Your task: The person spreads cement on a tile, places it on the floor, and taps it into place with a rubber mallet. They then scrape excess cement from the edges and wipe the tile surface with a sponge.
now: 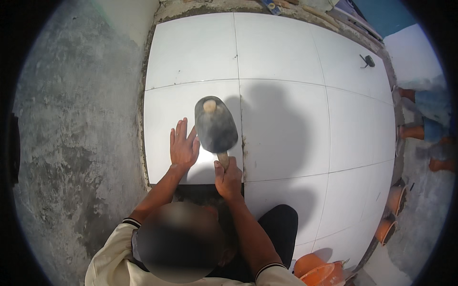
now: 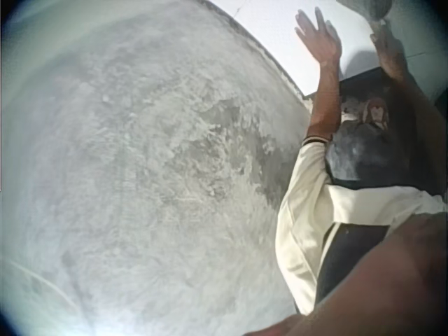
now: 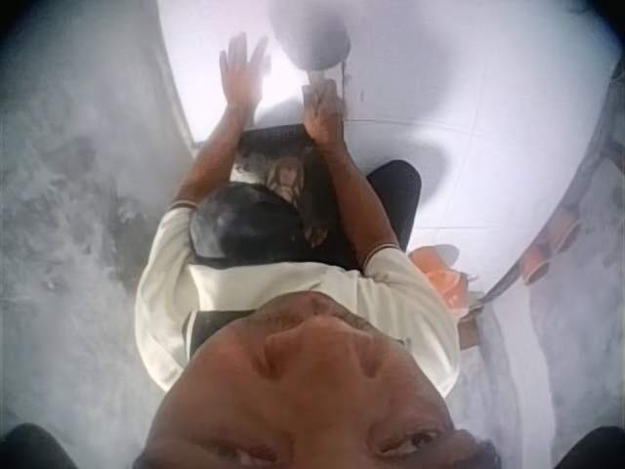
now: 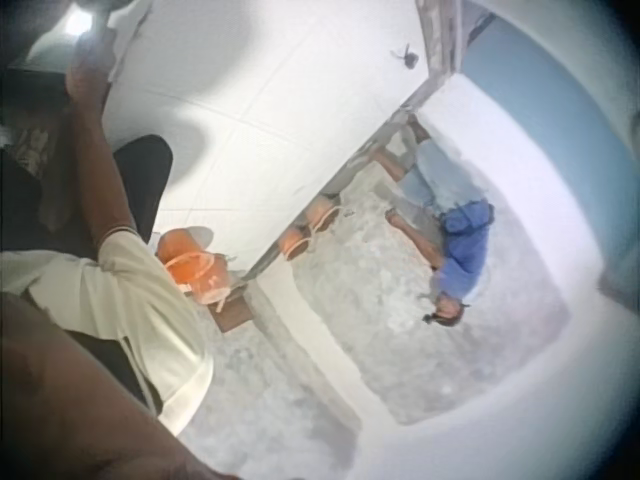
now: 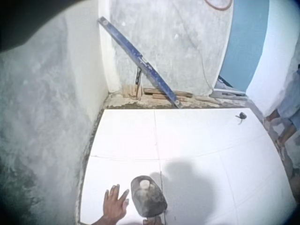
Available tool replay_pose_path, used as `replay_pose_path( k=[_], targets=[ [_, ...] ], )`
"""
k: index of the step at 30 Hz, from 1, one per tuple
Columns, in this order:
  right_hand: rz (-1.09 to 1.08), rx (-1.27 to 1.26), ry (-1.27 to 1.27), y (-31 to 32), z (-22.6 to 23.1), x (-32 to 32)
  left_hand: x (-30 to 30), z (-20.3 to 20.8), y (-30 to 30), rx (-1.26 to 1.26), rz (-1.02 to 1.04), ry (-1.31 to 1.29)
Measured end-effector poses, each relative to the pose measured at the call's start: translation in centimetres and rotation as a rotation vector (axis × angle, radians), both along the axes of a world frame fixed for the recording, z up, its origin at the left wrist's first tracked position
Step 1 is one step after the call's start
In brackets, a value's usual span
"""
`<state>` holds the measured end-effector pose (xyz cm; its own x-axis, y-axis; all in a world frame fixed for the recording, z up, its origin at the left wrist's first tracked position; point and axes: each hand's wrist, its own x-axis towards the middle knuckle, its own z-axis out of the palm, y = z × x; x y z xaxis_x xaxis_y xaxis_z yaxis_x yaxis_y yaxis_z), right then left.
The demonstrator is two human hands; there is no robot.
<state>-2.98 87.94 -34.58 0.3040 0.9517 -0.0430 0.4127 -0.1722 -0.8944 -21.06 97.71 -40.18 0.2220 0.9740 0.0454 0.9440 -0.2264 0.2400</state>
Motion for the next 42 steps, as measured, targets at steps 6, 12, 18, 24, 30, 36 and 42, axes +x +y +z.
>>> replay_pose_path(
  k=[6, 12, 18, 24, 30, 36, 42],
  targets=[
    [-0.028, -0.196, -0.070, 0.2, -3.1, -0.7, 0.6, 0.0, 0.3, -0.019, 0.044, 0.007],
    [-0.059, -0.118, -0.013, 0.3, -2.5, -0.5, 0.6, -0.3, 0.3, -0.006, 0.056, 0.014],
    [-0.067, -0.080, 0.008, 0.2, -1.9, 0.3, 0.9, -0.2, 0.1, -0.010, 0.060, -0.004],
    [0.004, -0.219, -0.181, 2.2, -0.9, 1.0, 0.1, -0.2, 0.1, 0.000, 0.062, -0.033],
    [0.191, -0.078, -0.120, 6.9, 1.3, 4.2, -0.5, -0.4, 0.2, 0.000, -0.249, -0.127],
    [0.306, -0.042, -0.144, 11.4, -0.2, 1.7, -0.6, -0.3, 0.8, -0.042, -0.271, -0.235],
    [0.558, -0.125, -0.236, 14.6, 1.0, -1.5, -1.2, -0.7, -0.1, 0.015, -0.210, -0.322]
  ],
)
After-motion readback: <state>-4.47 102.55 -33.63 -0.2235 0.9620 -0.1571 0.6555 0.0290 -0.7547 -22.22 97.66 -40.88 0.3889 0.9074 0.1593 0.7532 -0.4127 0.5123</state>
